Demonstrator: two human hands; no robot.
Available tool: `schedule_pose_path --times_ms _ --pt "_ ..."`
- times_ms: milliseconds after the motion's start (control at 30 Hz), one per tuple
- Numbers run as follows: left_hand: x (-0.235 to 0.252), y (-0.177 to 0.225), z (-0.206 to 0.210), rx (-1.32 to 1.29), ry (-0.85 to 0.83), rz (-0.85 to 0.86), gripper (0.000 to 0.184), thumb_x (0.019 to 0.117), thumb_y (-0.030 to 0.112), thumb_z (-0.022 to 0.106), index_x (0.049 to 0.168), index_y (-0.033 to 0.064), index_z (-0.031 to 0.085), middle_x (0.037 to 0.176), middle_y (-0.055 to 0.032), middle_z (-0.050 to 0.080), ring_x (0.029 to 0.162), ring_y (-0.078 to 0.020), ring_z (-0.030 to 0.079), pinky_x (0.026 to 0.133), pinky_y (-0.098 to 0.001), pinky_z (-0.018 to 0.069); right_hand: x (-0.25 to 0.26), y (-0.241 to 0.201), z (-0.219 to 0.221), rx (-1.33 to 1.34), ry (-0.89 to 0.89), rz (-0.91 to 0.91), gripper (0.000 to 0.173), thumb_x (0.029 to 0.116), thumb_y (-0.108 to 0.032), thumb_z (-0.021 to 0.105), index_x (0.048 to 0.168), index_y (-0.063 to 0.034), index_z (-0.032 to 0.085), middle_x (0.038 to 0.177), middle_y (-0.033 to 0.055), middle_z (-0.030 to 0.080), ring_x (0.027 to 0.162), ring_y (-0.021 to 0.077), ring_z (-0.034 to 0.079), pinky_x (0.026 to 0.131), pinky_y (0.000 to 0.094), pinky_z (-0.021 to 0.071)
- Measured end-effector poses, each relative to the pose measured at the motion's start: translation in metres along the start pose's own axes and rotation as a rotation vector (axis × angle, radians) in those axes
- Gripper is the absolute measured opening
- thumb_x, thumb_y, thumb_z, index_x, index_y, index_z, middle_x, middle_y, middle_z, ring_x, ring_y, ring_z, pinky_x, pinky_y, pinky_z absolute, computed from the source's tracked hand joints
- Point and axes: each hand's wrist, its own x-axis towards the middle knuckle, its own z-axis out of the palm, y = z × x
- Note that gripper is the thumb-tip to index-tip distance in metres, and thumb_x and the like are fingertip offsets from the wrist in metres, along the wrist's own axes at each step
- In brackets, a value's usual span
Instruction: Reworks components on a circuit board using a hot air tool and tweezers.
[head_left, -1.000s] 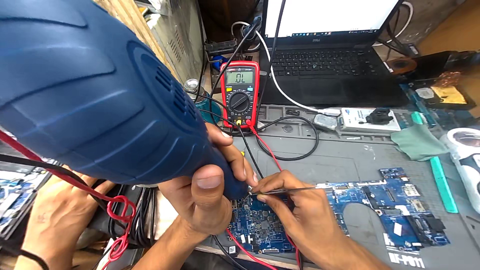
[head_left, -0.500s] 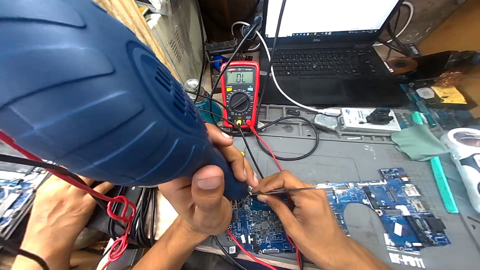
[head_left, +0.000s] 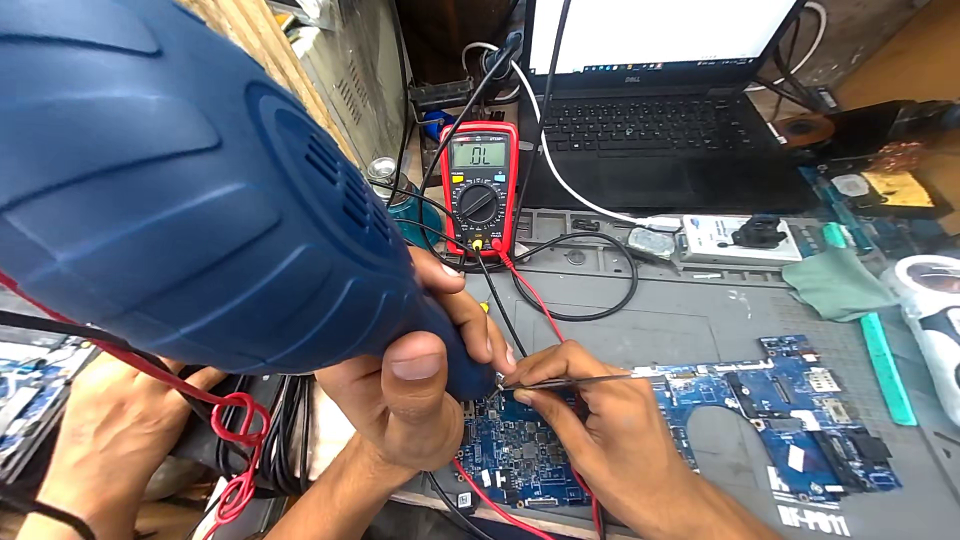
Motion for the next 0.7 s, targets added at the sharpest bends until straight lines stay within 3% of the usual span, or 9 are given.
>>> schedule_pose_path --times_ms 700 --pt "0.0002 0.0 -0.0005 0.004 -0.013 0.002 0.035 0.1026 0.045 0.057 0.112 0.0112 0.057 0.068 -0.0005 0.061 0.054 -0.0164 0.063 0.051 -0.034 0.0609 0.0003 -0.0006 0.0005 -0.007 0.008 -0.001 0.006 0.1004 -0.016 0.065 0.104 -0.013 0.067 0.102 -0.0059 0.073 0.091 0.0027 0.071 0.079 0.0203 0.0629"
